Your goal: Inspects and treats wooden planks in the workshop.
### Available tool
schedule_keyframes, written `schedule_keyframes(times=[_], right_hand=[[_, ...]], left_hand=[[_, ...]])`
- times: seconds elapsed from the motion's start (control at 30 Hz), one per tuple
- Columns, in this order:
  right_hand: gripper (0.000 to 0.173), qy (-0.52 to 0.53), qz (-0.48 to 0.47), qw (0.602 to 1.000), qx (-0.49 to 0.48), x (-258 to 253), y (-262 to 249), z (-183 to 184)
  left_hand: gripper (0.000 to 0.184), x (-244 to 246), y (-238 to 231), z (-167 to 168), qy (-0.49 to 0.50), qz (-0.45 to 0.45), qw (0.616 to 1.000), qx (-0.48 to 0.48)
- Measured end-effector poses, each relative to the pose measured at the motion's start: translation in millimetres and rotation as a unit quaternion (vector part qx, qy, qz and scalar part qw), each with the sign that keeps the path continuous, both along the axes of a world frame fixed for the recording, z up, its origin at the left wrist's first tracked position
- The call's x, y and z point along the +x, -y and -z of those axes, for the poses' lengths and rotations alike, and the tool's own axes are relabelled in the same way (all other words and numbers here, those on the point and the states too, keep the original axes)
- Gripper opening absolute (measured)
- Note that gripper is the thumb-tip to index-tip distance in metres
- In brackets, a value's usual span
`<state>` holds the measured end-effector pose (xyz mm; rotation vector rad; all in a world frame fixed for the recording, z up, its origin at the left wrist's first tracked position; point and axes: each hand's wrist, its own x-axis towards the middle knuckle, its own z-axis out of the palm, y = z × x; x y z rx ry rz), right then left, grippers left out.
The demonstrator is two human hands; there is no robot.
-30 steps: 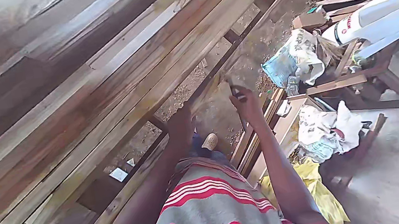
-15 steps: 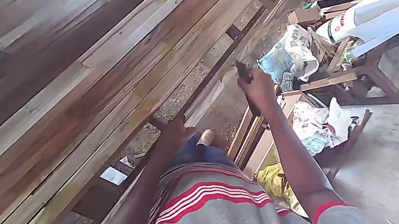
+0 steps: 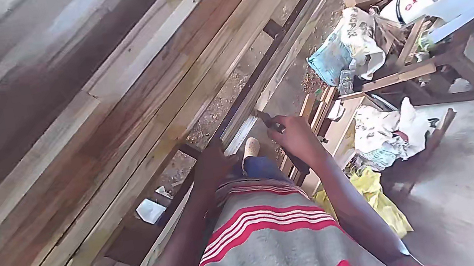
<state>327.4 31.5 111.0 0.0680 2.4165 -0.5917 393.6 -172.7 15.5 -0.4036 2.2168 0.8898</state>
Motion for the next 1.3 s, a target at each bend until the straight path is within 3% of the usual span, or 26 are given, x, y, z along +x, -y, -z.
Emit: schedule_keyframes(times=[0.1,0.27,0.33,0.53,0.8,0.93,1.03,1.17,1.3], right_hand=[[0.039,0.033,0.056,0.995,-0.079,-3.7,-20.3,7.2],[0.041,0.035,0.178,0.931,-0.316,-28.1,-61.7,41.3],[0.041,0.005,0.196,0.924,-0.328,-41.1,-67.9,49.9],[0.039,-0.037,0.208,0.938,-0.276,-53.8,-54.0,37.9],[0.042,0.000,0.146,0.942,-0.301,-21.6,-39.6,69.8],[0.039,0.065,0.164,0.919,-0.353,2.1,-38.5,56.5],[0.039,0.082,0.199,0.893,-0.395,13.9,-53.7,55.1],[0.041,0.046,0.203,0.916,-0.342,17.8,-75.4,60.2],[0.042,-0.005,0.189,0.933,-0.305,16.4,-90.2,75.9]], left_hand=[[0.054,-3.2,13.1,7.5,0.021,-0.035,0.996,0.080],[0.024,-9.9,31.8,6.8,0.122,-0.118,0.950,0.261],[0.016,-13.4,35.2,8.6,0.143,-0.112,0.946,0.269],[0.041,-10.8,25.7,10.4,0.126,-0.103,0.965,0.205],[0.019,-9.4,29.3,12.8,0.103,-0.093,0.957,0.255],[0.032,-5.2,25.7,12.3,0.055,-0.098,0.971,0.211],[0.044,-3.1,18.8,14.7,0.005,-0.060,0.993,0.099],[0.060,8.0,-19.0,-10.8,0.004,0.004,0.992,-0.127],[0.069,24.8,-41.9,-0.3,-0.046,0.000,0.980,-0.193]])
